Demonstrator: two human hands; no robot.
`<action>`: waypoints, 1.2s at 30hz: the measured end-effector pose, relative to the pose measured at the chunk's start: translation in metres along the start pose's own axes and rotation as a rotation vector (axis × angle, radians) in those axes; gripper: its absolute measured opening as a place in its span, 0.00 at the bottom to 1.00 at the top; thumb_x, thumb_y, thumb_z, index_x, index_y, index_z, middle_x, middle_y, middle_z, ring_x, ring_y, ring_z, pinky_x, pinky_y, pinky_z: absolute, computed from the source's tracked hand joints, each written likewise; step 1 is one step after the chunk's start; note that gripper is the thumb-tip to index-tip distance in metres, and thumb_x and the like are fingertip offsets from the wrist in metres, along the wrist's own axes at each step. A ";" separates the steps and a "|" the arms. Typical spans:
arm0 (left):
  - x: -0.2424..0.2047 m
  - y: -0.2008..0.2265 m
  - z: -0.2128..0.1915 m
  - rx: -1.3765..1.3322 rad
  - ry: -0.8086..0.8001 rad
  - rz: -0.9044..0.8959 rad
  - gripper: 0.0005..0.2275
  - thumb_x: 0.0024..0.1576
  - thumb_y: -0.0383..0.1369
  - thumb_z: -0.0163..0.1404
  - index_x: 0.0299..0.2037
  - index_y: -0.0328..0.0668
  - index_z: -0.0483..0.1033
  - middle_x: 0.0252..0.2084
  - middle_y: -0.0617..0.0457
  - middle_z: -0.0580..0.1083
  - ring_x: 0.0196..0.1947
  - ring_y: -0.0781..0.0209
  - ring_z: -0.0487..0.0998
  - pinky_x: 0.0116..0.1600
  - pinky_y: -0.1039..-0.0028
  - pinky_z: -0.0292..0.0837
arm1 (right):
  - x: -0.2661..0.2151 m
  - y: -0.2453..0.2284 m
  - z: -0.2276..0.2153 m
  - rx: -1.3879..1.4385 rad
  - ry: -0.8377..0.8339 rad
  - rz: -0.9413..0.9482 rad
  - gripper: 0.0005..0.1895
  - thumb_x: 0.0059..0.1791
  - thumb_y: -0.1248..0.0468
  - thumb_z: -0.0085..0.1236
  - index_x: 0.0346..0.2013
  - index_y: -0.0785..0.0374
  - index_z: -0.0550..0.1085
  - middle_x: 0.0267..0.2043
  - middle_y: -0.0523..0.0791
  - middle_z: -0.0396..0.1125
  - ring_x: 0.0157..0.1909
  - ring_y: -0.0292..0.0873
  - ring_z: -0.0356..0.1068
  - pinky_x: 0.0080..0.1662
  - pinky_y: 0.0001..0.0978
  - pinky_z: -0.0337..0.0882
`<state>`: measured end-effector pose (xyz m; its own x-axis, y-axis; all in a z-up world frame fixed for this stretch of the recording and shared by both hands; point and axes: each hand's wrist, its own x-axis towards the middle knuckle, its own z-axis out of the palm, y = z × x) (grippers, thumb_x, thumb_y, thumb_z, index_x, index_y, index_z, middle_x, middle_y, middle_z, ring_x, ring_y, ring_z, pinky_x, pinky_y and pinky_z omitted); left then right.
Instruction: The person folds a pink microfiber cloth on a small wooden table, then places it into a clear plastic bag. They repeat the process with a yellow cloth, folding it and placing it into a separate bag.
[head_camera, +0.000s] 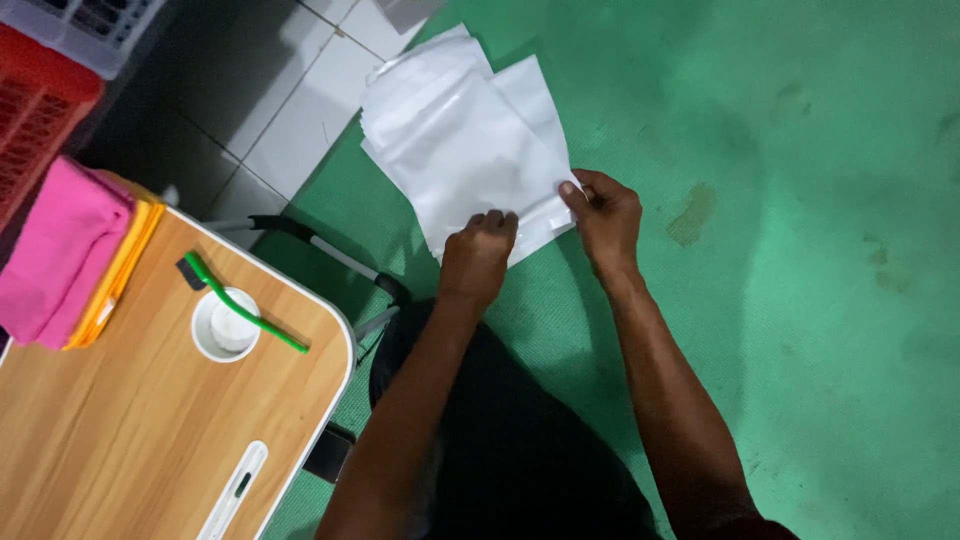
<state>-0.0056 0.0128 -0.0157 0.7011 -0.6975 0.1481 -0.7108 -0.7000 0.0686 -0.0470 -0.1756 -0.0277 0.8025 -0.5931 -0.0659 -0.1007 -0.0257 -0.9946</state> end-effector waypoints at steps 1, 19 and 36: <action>0.001 -0.001 -0.001 0.003 0.012 -0.001 0.13 0.56 0.31 0.60 0.50 0.44 0.79 0.38 0.53 0.76 0.41 0.56 0.82 0.34 0.68 0.82 | -0.001 -0.007 0.000 0.001 -0.001 -0.012 0.11 0.49 0.66 0.69 0.46 0.62 0.82 0.24 0.43 0.64 0.25 0.33 0.63 0.27 0.24 0.67; -0.152 -0.009 -0.258 -1.175 0.309 -0.706 0.10 0.48 0.33 0.67 0.36 0.40 0.86 0.28 0.53 0.82 0.34 0.69 0.77 0.41 0.74 0.78 | -0.150 -0.189 0.048 0.059 -0.426 -0.556 0.43 0.55 0.48 0.54 0.78 0.58 0.47 0.79 0.48 0.46 0.78 0.51 0.46 0.70 0.51 0.52; -0.467 -0.107 -0.331 -1.285 1.211 -0.862 0.06 0.61 0.27 0.51 0.46 0.34 0.76 0.33 0.51 0.77 0.30 0.61 0.82 0.38 0.73 0.80 | -0.326 -0.208 0.203 0.549 -1.029 0.123 0.13 0.48 0.73 0.62 0.47 0.70 0.79 0.38 0.54 0.77 0.36 0.49 0.79 0.39 0.43 0.81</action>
<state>-0.2755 0.4637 0.2347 0.8206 0.5555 0.1343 -0.2624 0.1575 0.9520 -0.1685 0.1864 0.1846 0.9278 0.3694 0.0524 -0.1451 0.4867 -0.8614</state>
